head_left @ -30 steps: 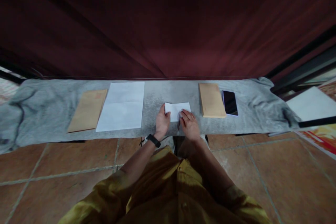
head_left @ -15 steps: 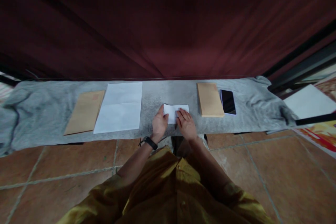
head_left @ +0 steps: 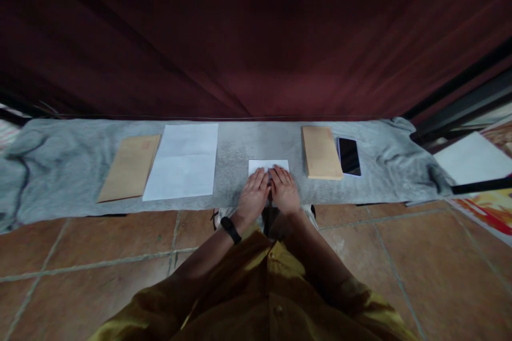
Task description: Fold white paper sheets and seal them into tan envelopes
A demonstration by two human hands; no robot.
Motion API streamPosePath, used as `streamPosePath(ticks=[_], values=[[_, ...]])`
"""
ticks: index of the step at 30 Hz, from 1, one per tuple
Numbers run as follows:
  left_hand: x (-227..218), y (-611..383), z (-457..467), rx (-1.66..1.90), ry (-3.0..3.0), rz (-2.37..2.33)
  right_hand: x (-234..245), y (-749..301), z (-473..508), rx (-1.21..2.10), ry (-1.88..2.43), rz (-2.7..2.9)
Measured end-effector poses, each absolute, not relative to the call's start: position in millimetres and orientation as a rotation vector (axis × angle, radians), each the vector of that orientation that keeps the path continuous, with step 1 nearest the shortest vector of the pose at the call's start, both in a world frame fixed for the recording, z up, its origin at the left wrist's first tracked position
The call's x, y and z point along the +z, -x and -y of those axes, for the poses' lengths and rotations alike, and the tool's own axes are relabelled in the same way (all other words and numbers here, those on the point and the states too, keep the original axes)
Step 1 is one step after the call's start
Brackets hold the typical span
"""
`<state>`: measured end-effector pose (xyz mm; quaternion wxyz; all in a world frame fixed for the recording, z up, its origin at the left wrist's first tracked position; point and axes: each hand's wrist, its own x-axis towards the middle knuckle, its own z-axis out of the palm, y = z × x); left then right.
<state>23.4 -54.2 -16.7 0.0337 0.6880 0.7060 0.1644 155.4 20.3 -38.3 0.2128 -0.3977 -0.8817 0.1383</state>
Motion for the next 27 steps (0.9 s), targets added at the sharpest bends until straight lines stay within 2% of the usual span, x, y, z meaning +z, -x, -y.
streamPosePath(ticks=[7,17,27], values=[[-22.4,-21.2,74.1,0.294,-2.230,-2.026,-39.2,-156.7,-21.6,0.383,1.098,2.472],[-22.7,-2.7,77.1,0.259,-2.361,-1.880,-42.4,-161.0,-25.5,0.326,1.073,2.478],[-31.0,16.3,88.6,0.154,-2.419,-1.953,-44.7,-180.2,-26.3,0.243,1.130,2.462]])
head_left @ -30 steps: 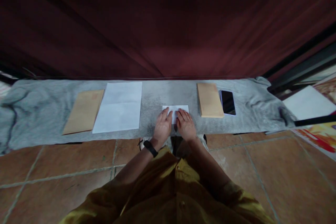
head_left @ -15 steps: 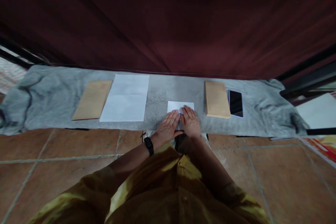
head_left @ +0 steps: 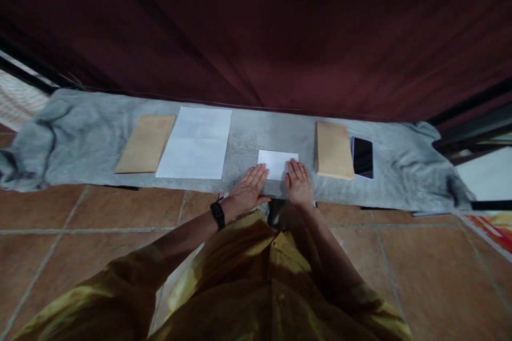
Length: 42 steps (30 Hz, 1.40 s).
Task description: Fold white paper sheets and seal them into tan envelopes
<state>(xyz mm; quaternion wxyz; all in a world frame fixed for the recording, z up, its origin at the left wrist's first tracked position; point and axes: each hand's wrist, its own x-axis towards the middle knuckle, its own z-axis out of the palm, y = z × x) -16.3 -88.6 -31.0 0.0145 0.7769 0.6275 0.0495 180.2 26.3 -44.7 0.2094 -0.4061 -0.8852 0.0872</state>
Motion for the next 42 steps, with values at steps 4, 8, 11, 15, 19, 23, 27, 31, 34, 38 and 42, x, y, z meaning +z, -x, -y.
streamPosePath(ticks=[4,8,11,15,19,23,27,31,34,38,42], values=[[-32.5,17.4,88.4,0.129,-2.419,-1.960,-40.4,-179.8,-30.1,0.286,1.114,2.434],[-30.7,16.9,87.5,0.105,-2.422,-1.966,-29.9,-164.8,-37.2,0.320,1.073,2.463],[-29.7,17.9,87.2,0.126,-2.435,-1.977,-26.0,-152.8,-42.0,0.327,1.056,2.521],[-27.9,22.3,87.1,0.157,-2.457,-1.956,-30.5,-147.5,-44.2,0.332,1.073,2.584],[-20.4,21.9,83.2,0.217,-2.432,-1.976,-35.8,-148.3,-43.2,0.333,1.097,2.583],[-9.4,10.8,62.9,0.308,-2.332,-2.103,-34.8,-147.9,-42.5,0.361,1.094,2.574],[-9.1,3.4,33.9,0.301,-2.278,-2.148,-32.8,-147.8,-42.7,0.368,1.090,2.574],[-18.1,5.0,21.6,0.238,-2.279,-2.111,-31.1,-148.6,-42.9,0.363,1.090,2.586],[-22.0,7.3,23.9,0.210,-2.254,-2.143,-30.3,-148.8,-42.1,0.357,1.087,2.584],[-20.9,10.6,30.4,0.198,-2.239,-2.149,-32.3,-149.8,-40.3,0.342,1.112,2.557],[-18.9,12.9,34.3,0.205,-2.229,-2.151,-38.3,-153.4,-39.6,0.274,1.197,2.488]])
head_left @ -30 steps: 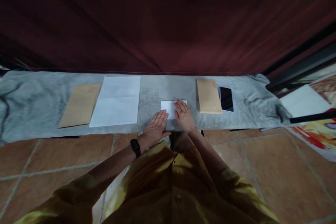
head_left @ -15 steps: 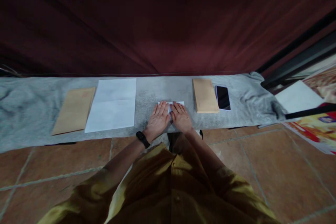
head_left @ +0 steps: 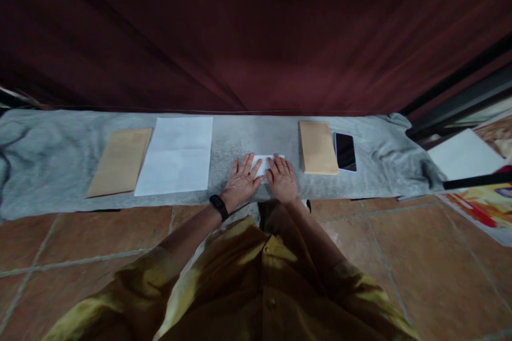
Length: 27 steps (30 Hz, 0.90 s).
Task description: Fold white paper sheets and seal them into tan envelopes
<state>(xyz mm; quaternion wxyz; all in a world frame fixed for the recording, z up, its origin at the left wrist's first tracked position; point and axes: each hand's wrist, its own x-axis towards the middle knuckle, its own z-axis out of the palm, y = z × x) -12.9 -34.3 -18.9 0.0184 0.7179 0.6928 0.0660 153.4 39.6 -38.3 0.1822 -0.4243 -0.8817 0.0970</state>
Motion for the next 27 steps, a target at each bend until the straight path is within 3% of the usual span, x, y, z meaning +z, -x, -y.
streamPosePath(ticks=[11,27], values=[[-19.9,12.8,34.1,0.207,-2.220,-2.161,-47.3,-167.3,-41.6,0.162,1.272,2.417],[-23.0,14.7,33.3,0.236,-2.248,-2.154,-33.5,-152.6,-35.7,0.263,1.171,2.547]])
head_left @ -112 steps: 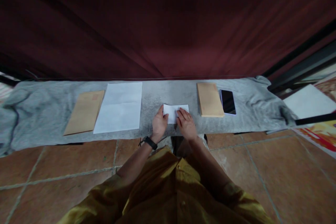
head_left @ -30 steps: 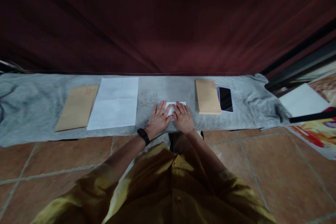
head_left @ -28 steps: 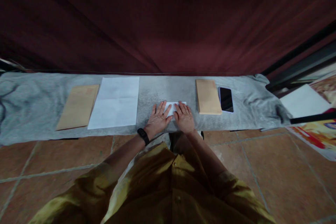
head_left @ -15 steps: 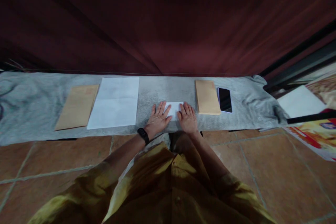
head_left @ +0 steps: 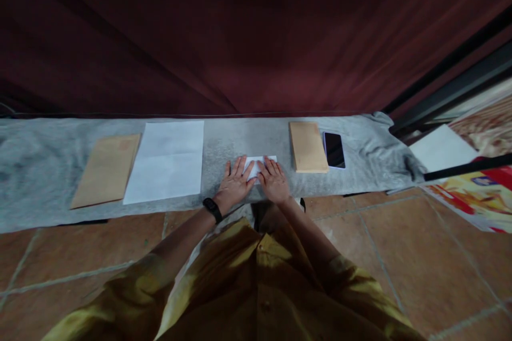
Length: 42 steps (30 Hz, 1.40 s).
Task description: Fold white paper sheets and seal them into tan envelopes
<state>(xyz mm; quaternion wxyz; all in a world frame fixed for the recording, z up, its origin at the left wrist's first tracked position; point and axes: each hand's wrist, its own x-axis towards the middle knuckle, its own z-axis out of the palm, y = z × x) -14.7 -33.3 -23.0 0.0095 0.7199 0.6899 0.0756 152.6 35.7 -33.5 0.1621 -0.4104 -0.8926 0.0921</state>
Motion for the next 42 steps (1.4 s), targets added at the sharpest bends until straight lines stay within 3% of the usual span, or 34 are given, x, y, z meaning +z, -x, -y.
streamPosePath(ticks=[35,42], values=[[-20.7,24.4,59.4,0.192,-2.195,-2.223,-47.8,-168.1,-35.8,0.144,1.261,2.434],[-19.1,11.1,67.2,0.186,-2.446,-1.934,-45.4,-168.2,-34.7,0.164,1.254,2.442]])
